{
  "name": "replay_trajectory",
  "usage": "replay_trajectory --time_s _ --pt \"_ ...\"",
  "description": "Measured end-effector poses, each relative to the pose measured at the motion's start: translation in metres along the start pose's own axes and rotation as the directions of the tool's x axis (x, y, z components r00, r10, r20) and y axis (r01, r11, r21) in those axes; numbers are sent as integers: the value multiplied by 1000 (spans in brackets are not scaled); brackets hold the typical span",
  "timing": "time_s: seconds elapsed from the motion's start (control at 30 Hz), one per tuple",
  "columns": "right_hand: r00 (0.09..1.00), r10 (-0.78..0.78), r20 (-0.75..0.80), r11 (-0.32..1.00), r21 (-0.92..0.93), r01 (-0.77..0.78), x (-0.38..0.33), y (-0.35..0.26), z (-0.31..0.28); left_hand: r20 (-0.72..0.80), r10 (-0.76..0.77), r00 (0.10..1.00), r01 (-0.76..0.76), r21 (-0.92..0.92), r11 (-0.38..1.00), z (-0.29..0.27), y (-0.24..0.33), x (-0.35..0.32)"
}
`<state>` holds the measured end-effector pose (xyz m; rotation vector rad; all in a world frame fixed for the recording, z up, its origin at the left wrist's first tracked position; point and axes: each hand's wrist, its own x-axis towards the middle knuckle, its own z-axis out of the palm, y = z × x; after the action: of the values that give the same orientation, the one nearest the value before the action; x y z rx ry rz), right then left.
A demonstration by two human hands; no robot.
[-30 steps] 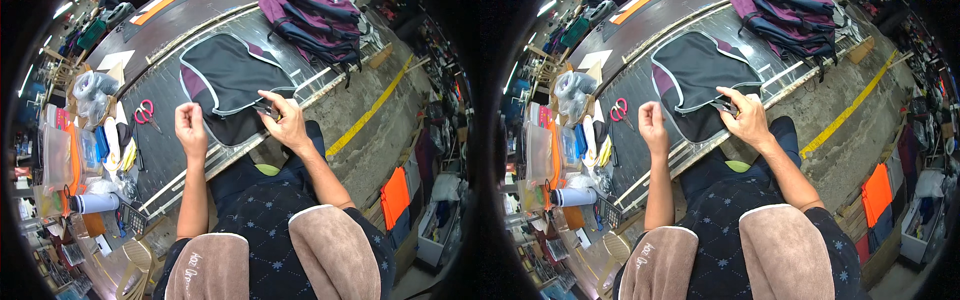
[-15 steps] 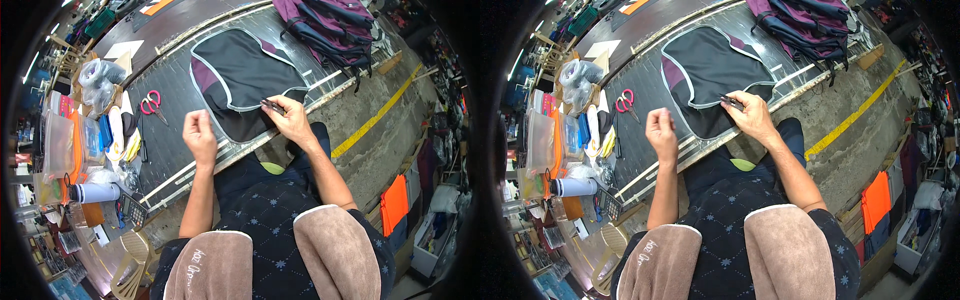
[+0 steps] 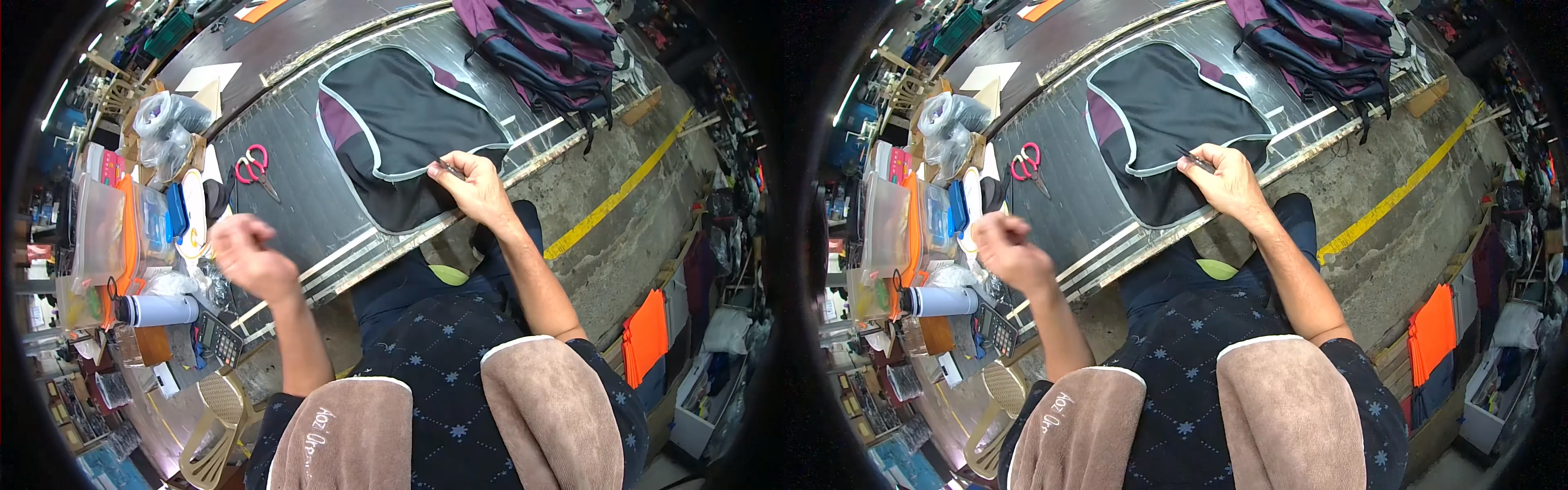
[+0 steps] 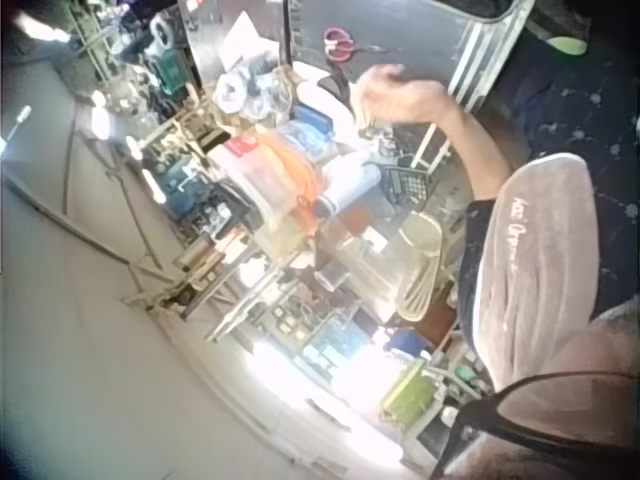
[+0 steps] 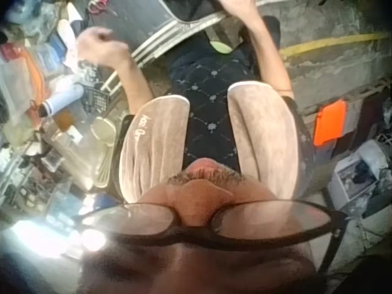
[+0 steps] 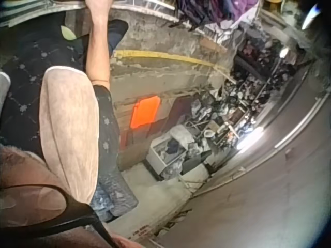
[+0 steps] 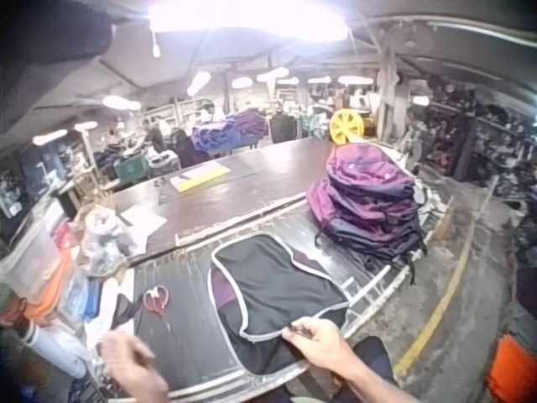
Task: The person trims loose threads along the seams of a fabric bag component using thread snips and turns the piece over by hand.
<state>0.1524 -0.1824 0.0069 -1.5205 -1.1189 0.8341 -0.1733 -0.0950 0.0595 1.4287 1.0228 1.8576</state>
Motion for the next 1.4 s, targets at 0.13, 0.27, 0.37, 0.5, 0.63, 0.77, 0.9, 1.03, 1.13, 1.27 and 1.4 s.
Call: replay_trajectory --time_s 0.13,0.27,0.37,0.5,0.63,0.77,0.9,1.03,1.13,1.27,1.4 --pt "998 58 28 997 55 -60 4 -1 4 599 -51 799 -70 177 982 57 14 -72" --pt "971 116 210 983 116 -142 5 -7 18 512 -10 859 -211 371 904 92 -12 -98" --pt "968 101 228 989 86 -123 7 -11 23 454 -3 891 -187 373 909 94 -30 -92" --pt "965 25 262 980 185 -76 15 -4 24 467 6 884 -180 329 927 92 -27 -86" --pt "945 101 311 982 119 -144 19 -10 22 463 -131 876 11 253 967 88 -24 -87" --pt "949 97 301 986 102 -134 24 -9 16 529 -142 836 31 212 977 85 -15 -92" --pt "926 132 354 981 88 -174 26 -10 16 521 -15 853 -57 122 991 80 -16 -103" --pt "929 140 344 987 27 -158 23 -16 20 437 -11 899 4 16 1000 76 -19 -109" --pt "936 131 328 986 51 -156 25 -9 15 505 -27 863 74 -74 994 63 -16 -102" --pt "945 125 302 987 59 -149 29 -9 7 610 -194 768 449 -297 843 56 9 -99" --pt "955 92 281 975 168 -144 33 -16 1 818 -241 522 683 -231 693 34 10 -96"
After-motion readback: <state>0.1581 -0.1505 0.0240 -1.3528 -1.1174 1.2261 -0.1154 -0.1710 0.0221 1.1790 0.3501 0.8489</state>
